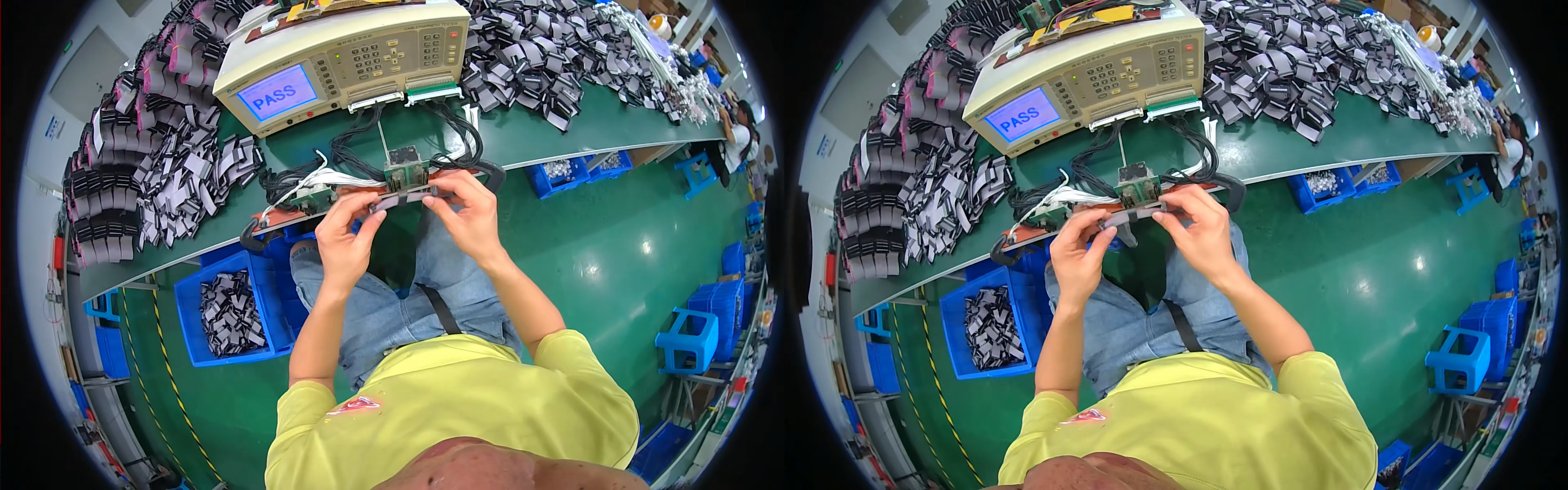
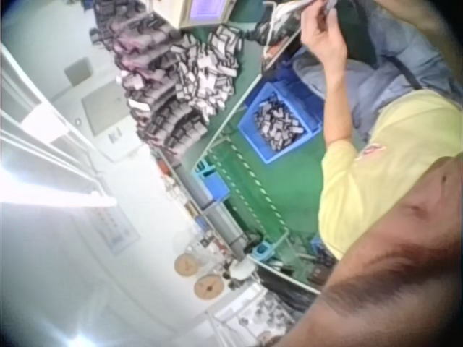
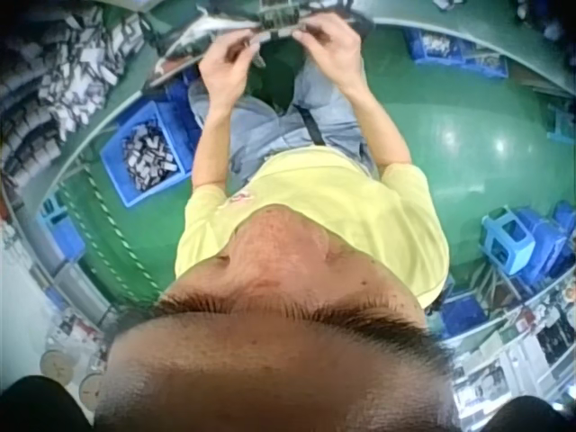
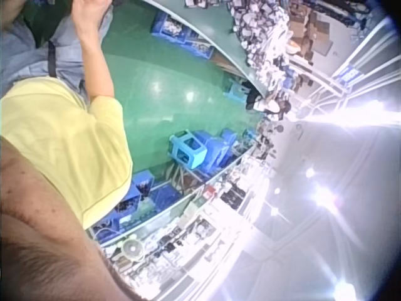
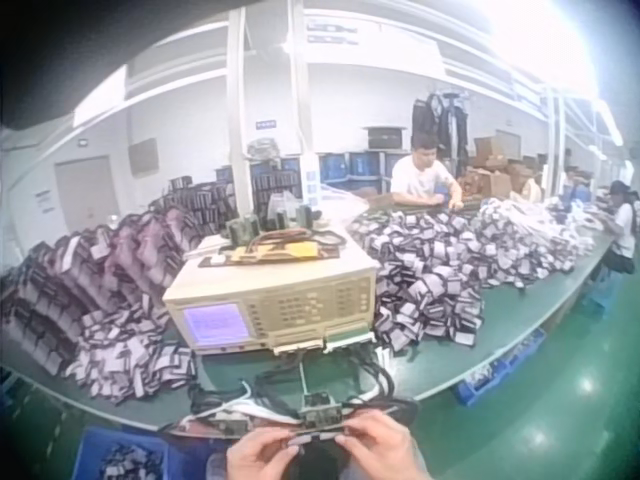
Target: The person tests ribbon cables by inserting their connectors into a test fixture attached to a cable tester, then detaching and stacking the tested cables on the table.
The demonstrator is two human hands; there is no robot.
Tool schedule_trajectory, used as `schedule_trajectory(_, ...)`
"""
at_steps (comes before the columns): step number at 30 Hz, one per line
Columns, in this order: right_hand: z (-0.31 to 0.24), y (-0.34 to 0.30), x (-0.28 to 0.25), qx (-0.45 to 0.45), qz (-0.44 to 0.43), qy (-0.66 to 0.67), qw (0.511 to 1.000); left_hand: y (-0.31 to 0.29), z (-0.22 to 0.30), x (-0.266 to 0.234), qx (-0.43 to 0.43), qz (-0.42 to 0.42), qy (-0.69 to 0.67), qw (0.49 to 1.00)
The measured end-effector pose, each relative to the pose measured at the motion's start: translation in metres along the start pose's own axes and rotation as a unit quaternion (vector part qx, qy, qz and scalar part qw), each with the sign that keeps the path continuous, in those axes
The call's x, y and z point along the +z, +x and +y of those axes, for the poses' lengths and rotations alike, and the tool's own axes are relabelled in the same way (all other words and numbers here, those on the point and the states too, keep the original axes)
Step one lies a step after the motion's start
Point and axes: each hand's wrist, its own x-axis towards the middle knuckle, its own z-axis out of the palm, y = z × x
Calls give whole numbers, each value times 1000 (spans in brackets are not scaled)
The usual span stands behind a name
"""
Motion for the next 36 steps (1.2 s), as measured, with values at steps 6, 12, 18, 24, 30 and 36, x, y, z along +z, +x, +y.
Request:
schedule_trajectory(6, 8, -1, 16, -50, 86, -125, 987, 5, -4, 9, 92, 54, 119, 987)
schedule_trajectory(12, 4, 2, 20, -101, 108, -202, 968, 0, -8, 10, 101, 70, 133, 983)
schedule_trajectory(18, 3, 3, 22, -110, 116, -205, 966, -2, -8, 8, 89, 70, 117, 987)
schedule_trajectory(24, 0, 5, 21, -106, 110, -205, 967, -2, -12, 8, 92, 71, 105, 988)
schedule_trajectory(30, 4, 9, 25, -88, 128, -199, 968, 0, -17, 11, 93, 72, 109, 987)
schedule_trajectory(36, 15, 9, 32, -94, 131, -238, 958, 5, -11, 11, 81, 62, 133, 986)
